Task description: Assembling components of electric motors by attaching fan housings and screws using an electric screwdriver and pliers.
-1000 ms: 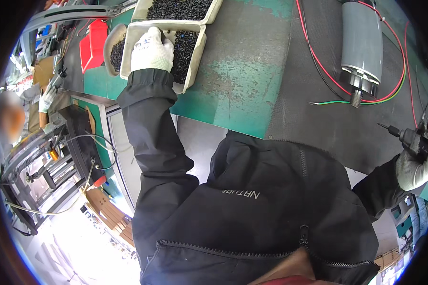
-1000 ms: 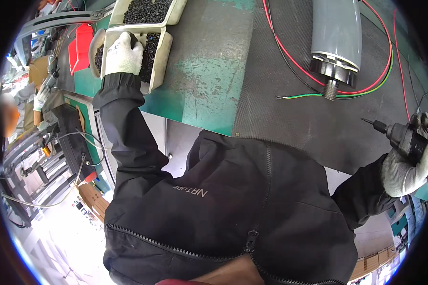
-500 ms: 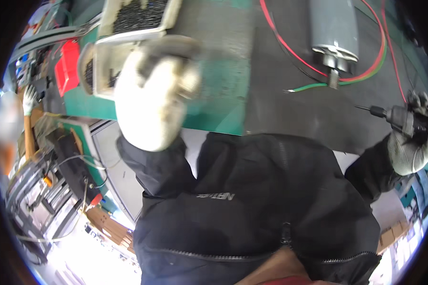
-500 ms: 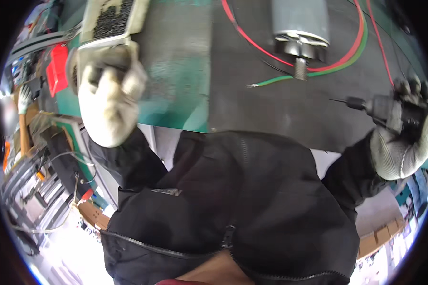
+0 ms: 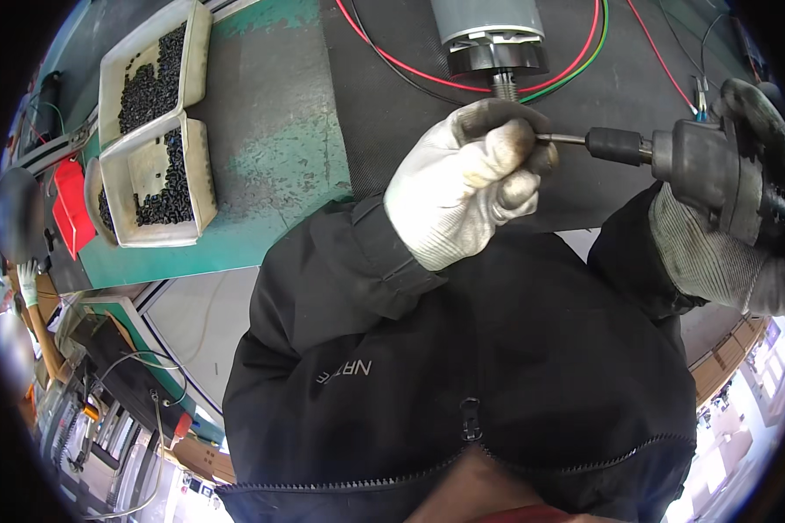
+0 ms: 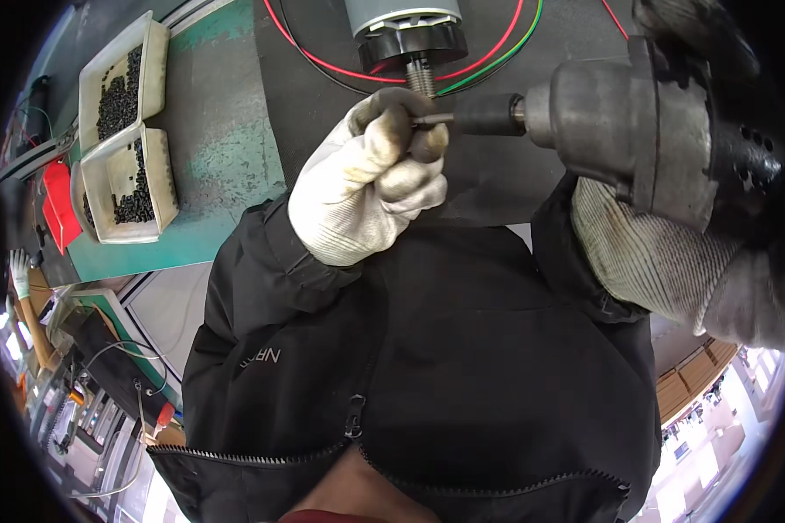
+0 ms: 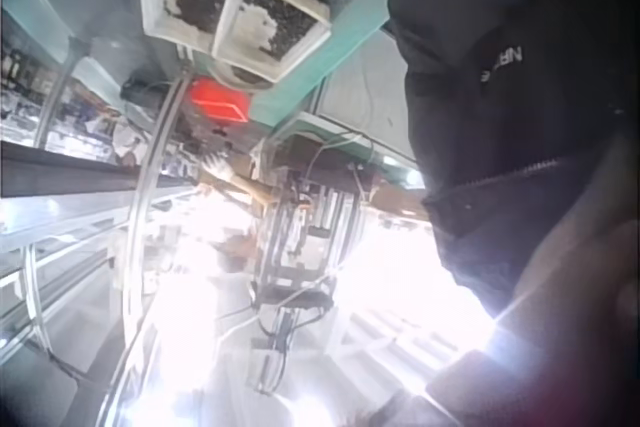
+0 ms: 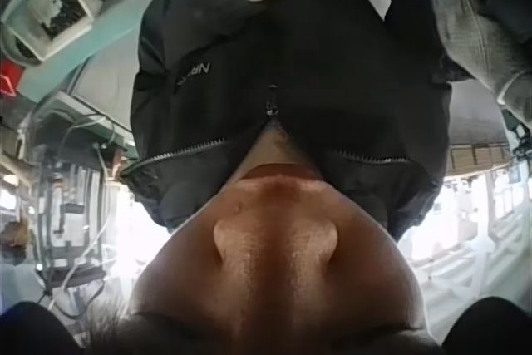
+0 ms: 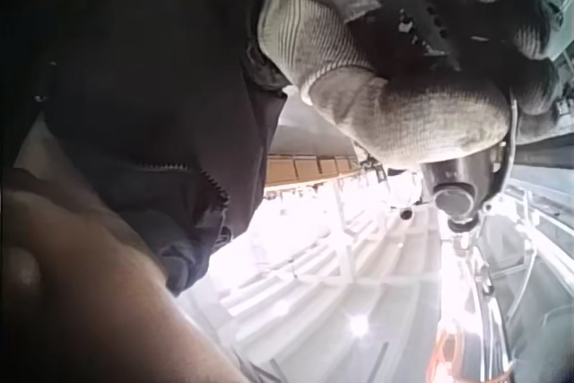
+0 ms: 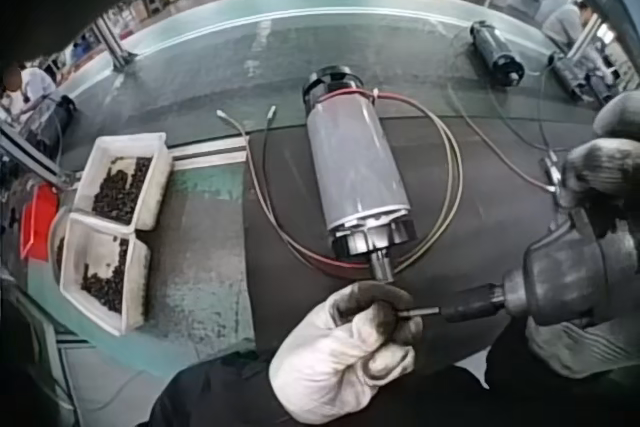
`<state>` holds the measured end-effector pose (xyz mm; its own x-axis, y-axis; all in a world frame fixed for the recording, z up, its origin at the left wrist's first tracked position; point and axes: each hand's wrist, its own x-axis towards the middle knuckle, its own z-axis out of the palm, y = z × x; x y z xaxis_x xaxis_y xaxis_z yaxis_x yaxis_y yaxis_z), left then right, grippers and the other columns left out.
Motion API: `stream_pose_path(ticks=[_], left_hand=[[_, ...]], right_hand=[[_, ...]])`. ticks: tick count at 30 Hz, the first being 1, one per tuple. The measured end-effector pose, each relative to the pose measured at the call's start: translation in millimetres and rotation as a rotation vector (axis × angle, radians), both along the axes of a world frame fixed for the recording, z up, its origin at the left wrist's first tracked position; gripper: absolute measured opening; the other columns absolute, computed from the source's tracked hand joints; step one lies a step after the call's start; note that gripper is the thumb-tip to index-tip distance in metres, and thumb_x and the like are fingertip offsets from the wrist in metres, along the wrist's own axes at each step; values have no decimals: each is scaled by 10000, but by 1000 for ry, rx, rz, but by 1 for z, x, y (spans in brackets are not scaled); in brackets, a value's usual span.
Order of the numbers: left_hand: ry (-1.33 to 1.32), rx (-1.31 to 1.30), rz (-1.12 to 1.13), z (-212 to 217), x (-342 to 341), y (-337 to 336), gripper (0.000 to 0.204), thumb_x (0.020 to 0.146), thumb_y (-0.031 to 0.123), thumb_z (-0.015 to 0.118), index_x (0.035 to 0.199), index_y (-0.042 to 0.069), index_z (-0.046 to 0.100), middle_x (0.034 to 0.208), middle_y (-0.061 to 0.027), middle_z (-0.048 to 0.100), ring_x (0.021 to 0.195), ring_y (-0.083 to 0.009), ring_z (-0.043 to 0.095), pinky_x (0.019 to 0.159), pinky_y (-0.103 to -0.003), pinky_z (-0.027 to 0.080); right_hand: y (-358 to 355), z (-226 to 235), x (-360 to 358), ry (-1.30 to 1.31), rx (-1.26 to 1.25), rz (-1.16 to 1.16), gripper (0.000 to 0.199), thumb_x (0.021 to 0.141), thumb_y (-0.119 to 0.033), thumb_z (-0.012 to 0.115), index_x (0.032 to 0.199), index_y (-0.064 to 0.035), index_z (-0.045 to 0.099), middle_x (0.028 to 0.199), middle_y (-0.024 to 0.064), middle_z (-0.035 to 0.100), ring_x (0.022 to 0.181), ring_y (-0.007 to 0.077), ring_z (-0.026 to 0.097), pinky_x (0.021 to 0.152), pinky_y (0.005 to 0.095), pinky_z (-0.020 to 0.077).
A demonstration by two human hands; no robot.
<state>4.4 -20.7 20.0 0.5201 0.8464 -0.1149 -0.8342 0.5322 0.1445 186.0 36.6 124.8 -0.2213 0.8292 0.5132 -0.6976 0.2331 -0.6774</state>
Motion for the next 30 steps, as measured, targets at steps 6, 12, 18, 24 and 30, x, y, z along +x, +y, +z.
stream_pose_path(ticks=[6,12,18,24,30], left_hand=[[613,-2,-9,12,9,-6,265,944,311,580,1013,55,561,797,-54,571,507,-51,346,496,-194,309],[376,-271,-61,-7,14,8,409,991,445,417,1172,84,481,995,-79,570,624,-99,418,542,-246,365],[201,-152,77,-27,13,14,291,984,310,498,1141,69,535,1069,-114,596,786,-126,505,677,-252,428],[214,-100,73,-27,9,13,159,969,249,521,1044,110,546,1071,-80,600,798,-114,510,702,-259,426],[228,-81,71,-27,9,14,158,979,272,507,1016,122,539,1066,-60,593,814,-110,502,714,-262,419]], right_hand=[[3,-4,-7,-8,-21,143,449,883,-193,533,1191,129,482,1140,277,561,1065,385,569,816,520,522],[26,-28,17,-184,-98,-383,468,937,-254,394,1169,144,478,1139,320,541,913,417,625,691,513,567],[36,-47,2,174,-209,-78,355,916,-174,494,1176,68,490,1152,234,541,1038,348,563,909,478,479],[30,-35,-4,-67,-306,-224,322,909,-158,499,1159,44,514,1132,224,544,1027,327,557,937,495,468],[39,-43,-3,23,-245,-234,270,915,-125,488,1113,53,533,1028,177,581,979,287,535,967,511,451]])
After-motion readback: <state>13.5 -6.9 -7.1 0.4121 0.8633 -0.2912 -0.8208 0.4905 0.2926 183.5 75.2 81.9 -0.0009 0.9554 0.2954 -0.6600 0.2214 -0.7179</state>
